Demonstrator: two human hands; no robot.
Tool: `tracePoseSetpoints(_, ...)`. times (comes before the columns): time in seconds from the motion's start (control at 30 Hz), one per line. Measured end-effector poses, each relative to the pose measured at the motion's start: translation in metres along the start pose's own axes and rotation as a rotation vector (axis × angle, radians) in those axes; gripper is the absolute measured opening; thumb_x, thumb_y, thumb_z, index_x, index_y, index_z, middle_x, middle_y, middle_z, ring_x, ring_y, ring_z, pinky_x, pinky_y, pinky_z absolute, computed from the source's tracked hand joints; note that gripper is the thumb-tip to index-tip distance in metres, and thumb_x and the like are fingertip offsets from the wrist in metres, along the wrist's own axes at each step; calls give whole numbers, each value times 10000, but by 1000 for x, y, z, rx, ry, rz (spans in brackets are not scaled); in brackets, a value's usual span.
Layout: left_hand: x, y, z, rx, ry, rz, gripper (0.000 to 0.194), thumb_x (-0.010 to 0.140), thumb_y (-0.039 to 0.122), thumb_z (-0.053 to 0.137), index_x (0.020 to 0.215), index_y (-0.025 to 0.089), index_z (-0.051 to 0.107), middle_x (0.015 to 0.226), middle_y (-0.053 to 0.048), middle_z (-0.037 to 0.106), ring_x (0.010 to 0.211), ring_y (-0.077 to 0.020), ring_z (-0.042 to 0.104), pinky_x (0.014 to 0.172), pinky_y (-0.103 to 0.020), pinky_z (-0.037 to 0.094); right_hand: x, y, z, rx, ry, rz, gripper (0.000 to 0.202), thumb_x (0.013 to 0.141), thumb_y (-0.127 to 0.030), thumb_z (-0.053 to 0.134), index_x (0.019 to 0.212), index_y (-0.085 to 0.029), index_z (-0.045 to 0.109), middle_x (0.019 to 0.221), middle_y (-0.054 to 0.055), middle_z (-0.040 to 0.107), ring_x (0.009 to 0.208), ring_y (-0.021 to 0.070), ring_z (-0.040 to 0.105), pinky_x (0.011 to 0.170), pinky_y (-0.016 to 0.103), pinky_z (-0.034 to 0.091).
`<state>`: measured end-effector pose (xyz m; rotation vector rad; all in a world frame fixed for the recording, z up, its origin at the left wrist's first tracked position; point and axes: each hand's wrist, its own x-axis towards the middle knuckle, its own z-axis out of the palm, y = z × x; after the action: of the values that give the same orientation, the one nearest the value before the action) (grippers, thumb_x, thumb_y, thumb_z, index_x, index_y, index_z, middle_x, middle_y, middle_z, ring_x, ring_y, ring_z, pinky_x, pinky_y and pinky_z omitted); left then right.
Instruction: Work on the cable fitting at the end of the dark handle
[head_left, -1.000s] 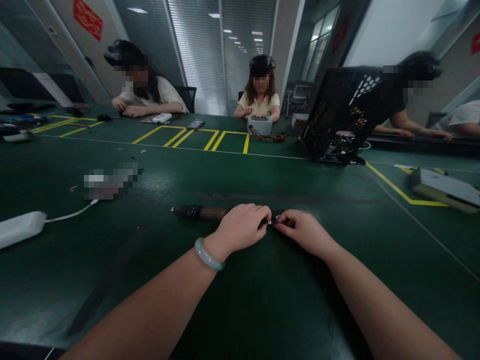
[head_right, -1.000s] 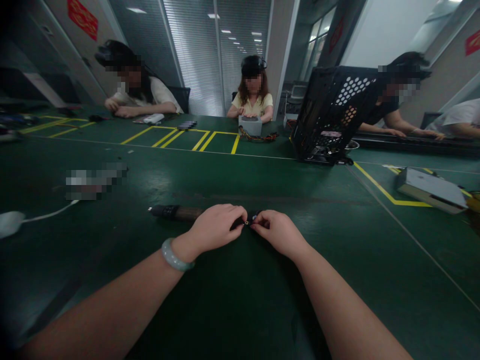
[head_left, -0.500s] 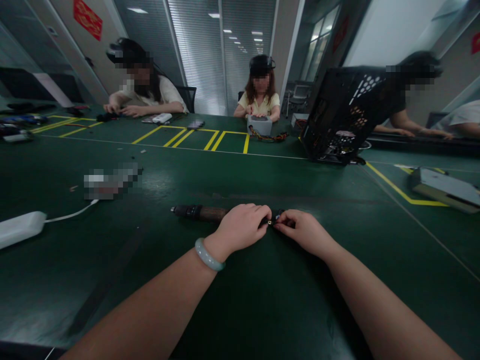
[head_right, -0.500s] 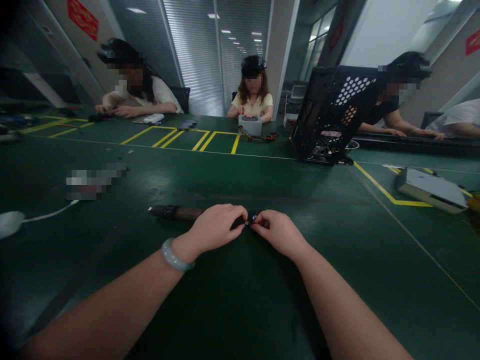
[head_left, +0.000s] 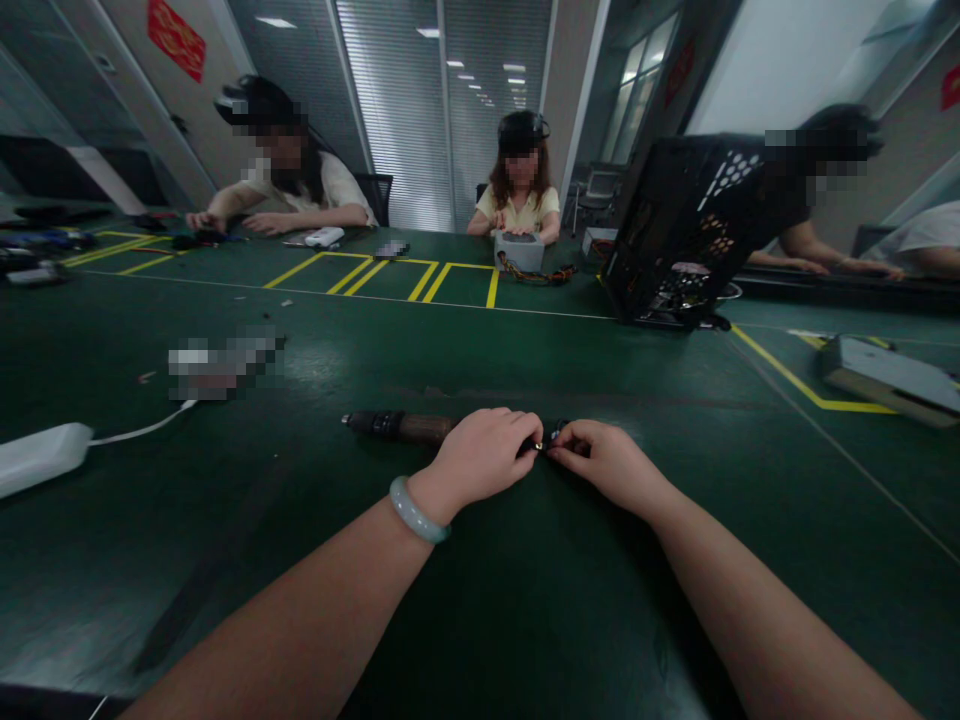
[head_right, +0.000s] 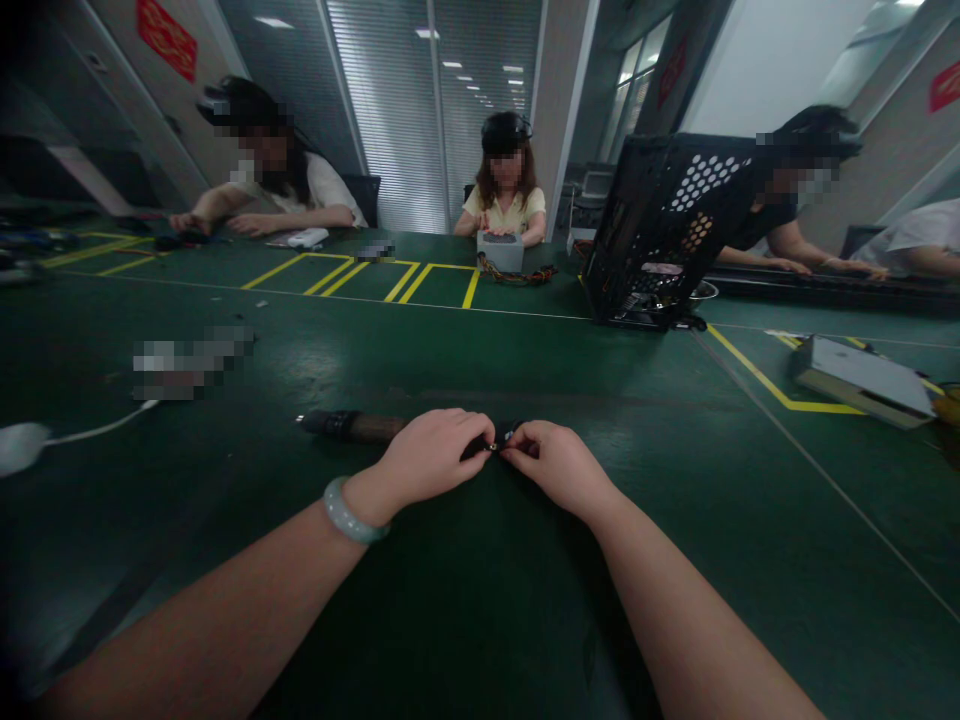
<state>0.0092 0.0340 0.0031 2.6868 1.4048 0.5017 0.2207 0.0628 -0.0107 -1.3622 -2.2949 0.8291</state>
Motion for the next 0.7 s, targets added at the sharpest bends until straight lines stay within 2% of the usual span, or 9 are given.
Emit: tracePoseSetpoints(0.7,1,0,2,23,-9,-27,124,878,264,551,991,215,566,896,-17,630,863,-193,604,757,-336,467,0,0,0,-14,17,-16,128,835,-339,621,848,-228,683,818,6,660,697,153,574,606,268,404)
